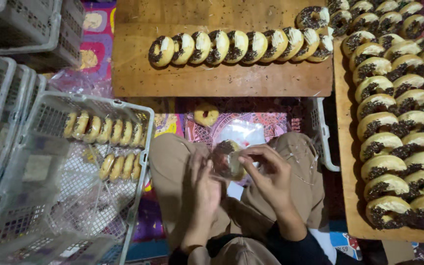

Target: The person sits on the floor and repeatedly picks up chocolate-sprinkled doughnuts from a wooden board. They place each doughnut into a small clear plastic bag and then put the bagged doughnut into a white plastic crate. The person continues this process for multiple doughnuts.

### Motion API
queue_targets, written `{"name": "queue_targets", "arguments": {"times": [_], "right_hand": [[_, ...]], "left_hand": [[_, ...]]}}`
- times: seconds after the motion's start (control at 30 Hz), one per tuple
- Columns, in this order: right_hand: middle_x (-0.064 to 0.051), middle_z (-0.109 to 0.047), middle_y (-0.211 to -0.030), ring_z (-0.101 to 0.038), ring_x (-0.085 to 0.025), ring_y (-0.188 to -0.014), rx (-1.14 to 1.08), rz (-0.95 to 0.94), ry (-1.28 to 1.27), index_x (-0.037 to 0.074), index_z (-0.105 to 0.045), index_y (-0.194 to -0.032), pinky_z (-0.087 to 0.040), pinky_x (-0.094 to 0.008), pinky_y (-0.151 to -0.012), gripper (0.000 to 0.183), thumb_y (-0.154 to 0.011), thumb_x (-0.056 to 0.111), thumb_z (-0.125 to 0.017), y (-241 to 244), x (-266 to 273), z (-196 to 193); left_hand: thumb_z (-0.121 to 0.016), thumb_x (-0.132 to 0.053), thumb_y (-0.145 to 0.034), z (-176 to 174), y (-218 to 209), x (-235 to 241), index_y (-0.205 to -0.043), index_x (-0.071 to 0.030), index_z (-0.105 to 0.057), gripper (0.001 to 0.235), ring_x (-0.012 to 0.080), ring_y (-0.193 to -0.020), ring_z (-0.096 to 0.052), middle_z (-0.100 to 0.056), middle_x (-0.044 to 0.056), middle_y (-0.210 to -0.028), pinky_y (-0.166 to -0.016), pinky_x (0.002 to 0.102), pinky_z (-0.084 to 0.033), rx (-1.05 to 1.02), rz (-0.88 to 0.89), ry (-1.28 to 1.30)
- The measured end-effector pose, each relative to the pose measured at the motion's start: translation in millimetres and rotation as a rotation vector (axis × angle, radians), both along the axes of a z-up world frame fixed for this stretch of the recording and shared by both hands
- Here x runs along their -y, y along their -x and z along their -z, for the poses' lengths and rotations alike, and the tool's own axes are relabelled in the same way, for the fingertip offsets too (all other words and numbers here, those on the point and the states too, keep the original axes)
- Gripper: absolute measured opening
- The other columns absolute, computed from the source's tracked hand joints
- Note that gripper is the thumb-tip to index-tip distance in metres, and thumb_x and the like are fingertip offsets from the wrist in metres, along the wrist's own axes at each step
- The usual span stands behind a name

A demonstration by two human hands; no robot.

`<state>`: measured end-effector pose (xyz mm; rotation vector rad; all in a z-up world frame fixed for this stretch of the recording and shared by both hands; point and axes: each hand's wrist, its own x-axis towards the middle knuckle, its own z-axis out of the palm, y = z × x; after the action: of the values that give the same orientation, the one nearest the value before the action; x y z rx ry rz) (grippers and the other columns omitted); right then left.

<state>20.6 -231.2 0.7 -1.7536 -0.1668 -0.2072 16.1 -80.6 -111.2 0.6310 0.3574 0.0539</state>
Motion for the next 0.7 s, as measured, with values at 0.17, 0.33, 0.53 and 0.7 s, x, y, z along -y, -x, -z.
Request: {"name": "queue_targets", "arguments": {"times": [0.17,0.33,0.53,0.7], "right_hand": [[-0.006,-0.082,-0.097,-0.081,-0.013,-0.088,-0.209,-0.609,0.256,0.006,-0.073,-0.117,-0.063,-0.028,-0.077,0.023,-0.094,0.007,-0.071,-15,29,-7],[-0.009,-0.079,-0.101,-0.078,-0.019,-0.095,-0.037,-0.350,0.170,0.003,-0.069,-0.122,-0.064,-0.033,-0.083,0.033,-0.089,0.007,-0.073,0,51,-37],[-0.006,-0.080,-0.091,-0.070,-0.012,-0.073,-0.064,-0.477,0.057,0.006,-0.078,-0.119,-0.057,-0.031,-0.074,0.024,-0.098,0.007,-0.067,8,40,-46],[-0.001,-0.065,-0.082,-0.055,-0.017,-0.072,0.436,-0.348,0.361,0.014,-0.078,-0.105,-0.042,-0.033,-0.068,0.019,-0.087,0.021,-0.077,4,20,-34]], "left_hand": [[-0.050,-0.010,-0.098,-30,-5,-23,-0.129,-0.009,-0.060,0.033,0.0235,-0.128,-0.056,-0.063,0.012,-0.129,-0.119,0.052,-0.027,0.540,0.007,-1.262],[-0.074,-0.028,-0.101,-86,-5,-40,-0.108,-0.028,-0.072,0.007,0.0147,-0.097,-0.068,-0.073,-0.007,-0.095,-0.108,0.052,-0.042,0.991,0.275,-1.729],[-0.071,-0.014,-0.090,-120,18,-55,-0.105,-0.009,-0.069,0.015,0.0253,-0.085,-0.067,-0.070,0.005,-0.091,-0.074,0.041,-0.052,1.008,0.418,-1.596],[-0.074,-0.016,-0.083,-134,17,-54,-0.083,-0.011,-0.065,0.010,0.0286,-0.081,-0.067,-0.063,0.005,-0.078,-0.072,0.043,-0.051,0.761,0.538,-1.840]]}}
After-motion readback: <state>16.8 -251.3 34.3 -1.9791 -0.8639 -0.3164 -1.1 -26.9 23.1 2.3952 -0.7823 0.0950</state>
